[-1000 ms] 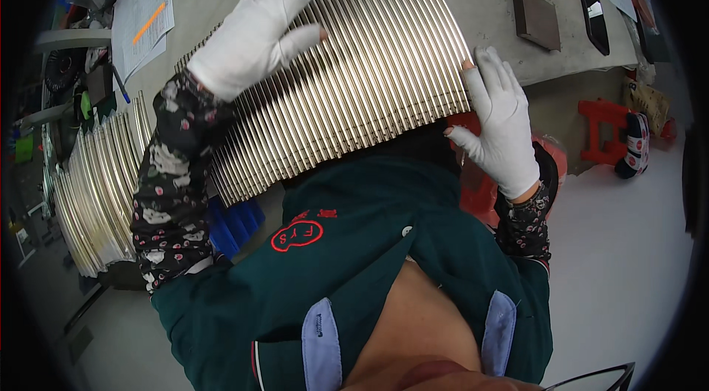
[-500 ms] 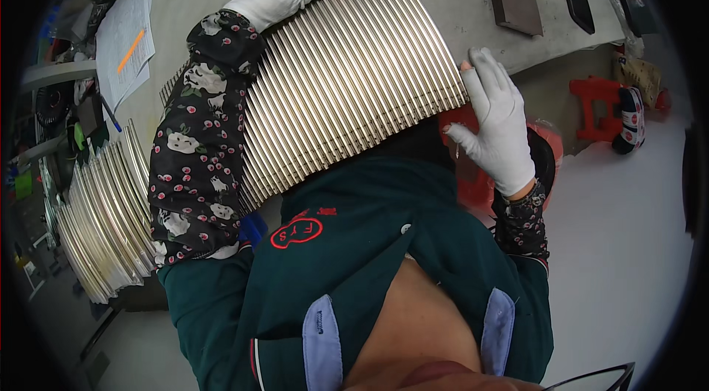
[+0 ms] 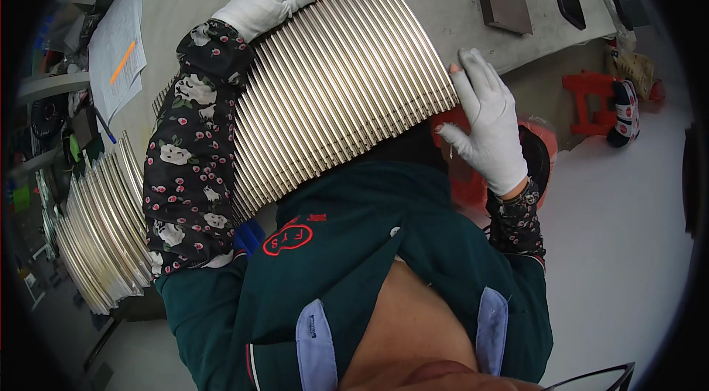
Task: Sand a group of thin metal rods using a sanding block.
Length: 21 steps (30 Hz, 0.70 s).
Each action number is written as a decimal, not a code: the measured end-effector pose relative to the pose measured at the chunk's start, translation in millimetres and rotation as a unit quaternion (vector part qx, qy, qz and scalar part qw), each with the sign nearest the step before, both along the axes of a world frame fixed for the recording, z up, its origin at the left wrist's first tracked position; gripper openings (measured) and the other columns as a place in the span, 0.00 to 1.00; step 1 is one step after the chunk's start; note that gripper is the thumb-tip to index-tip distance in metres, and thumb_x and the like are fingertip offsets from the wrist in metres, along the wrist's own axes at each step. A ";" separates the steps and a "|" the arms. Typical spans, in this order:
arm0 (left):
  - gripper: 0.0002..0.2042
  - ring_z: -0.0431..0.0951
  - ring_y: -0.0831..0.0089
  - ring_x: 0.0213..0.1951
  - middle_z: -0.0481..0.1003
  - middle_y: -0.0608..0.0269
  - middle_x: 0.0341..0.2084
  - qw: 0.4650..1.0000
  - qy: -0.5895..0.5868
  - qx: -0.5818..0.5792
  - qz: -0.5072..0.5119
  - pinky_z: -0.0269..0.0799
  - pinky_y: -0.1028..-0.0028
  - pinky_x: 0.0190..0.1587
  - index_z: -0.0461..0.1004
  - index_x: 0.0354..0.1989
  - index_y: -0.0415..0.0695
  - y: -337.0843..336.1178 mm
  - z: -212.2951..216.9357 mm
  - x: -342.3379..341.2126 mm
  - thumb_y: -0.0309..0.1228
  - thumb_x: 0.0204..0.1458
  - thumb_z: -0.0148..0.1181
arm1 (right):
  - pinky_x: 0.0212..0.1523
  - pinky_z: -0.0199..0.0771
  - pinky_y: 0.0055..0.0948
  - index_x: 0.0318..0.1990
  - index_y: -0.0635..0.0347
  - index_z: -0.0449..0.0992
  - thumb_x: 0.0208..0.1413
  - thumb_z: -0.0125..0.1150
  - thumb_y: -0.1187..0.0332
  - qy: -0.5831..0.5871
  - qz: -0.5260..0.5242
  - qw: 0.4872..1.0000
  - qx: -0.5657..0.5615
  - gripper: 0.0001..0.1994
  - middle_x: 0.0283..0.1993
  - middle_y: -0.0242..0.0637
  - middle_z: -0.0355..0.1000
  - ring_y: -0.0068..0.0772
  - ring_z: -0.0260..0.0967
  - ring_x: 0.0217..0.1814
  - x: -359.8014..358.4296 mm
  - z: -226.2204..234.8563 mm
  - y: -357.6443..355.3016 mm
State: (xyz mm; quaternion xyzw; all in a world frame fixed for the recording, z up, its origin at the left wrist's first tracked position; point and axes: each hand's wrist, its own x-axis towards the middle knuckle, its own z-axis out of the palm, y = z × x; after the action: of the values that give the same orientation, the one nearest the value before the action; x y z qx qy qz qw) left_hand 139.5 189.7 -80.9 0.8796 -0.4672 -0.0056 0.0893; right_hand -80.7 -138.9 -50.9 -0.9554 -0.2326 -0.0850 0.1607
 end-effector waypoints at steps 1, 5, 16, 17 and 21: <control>0.31 0.46 0.56 0.74 0.54 0.56 0.72 0.998 -0.053 0.005 -0.022 0.39 0.48 0.73 0.55 0.71 0.50 -0.5 -0.2 1.2 0.50 0.64 0.47 | 0.67 0.60 0.51 0.60 0.68 0.64 0.31 0.77 0.65 0.002 0.002 1.000 -0.001 0.44 0.64 0.55 0.61 0.60 0.57 0.69 -0.2 -0.5 -0.1; 0.30 0.46 0.55 0.74 0.53 0.59 0.72 0.999 -0.034 0.002 -0.009 0.40 0.48 0.73 0.56 0.71 0.52 -5.2 9.9 -6.1 0.53 0.64 0.44 | 0.67 0.60 0.51 0.61 0.67 0.64 0.32 0.77 0.64 0.002 0.000 1.000 0.005 0.43 0.65 0.56 0.60 0.60 0.56 0.69 -0.6 -1.7 -1.4; 0.29 0.50 0.56 0.73 0.54 0.59 0.72 0.985 -0.142 0.056 -0.081 0.43 0.46 0.72 0.58 0.70 0.52 -74.0 11.5 -34.1 0.52 0.64 0.41 | 0.66 0.59 0.54 0.61 0.67 0.65 0.33 0.77 0.62 -0.005 -0.032 0.999 -0.009 0.43 0.65 0.57 0.59 0.61 0.56 0.69 1.1 -3.9 -10.9; 0.29 0.50 0.56 0.73 0.54 0.59 0.72 0.986 -0.140 0.054 -0.078 0.43 0.46 0.72 0.58 0.70 0.52 -75.0 11.2 -33.4 0.52 0.64 0.41 | 0.66 0.60 0.54 0.61 0.66 0.65 0.33 0.77 0.62 -0.007 -0.037 0.999 -0.005 0.42 0.65 0.57 0.60 0.61 0.56 0.69 1.3 -4.2 -12.0; 0.29 0.50 0.57 0.73 0.54 0.59 0.71 0.985 -0.147 0.047 -0.076 0.44 0.46 0.71 0.58 0.70 0.52 -80.0 9.1 -30.8 0.52 0.64 0.41 | 0.66 0.60 0.54 0.60 0.66 0.66 0.34 0.76 0.60 -0.014 -0.052 0.999 0.007 0.42 0.65 0.57 0.60 0.61 0.57 0.69 1.5 -4.9 -16.4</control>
State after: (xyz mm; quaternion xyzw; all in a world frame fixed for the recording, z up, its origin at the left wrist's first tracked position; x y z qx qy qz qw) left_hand 108.7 109.7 -71.8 0.8358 -0.5403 0.0953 -0.0227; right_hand -79.3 -155.4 -55.8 -0.9638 -0.1842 -0.1079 0.1596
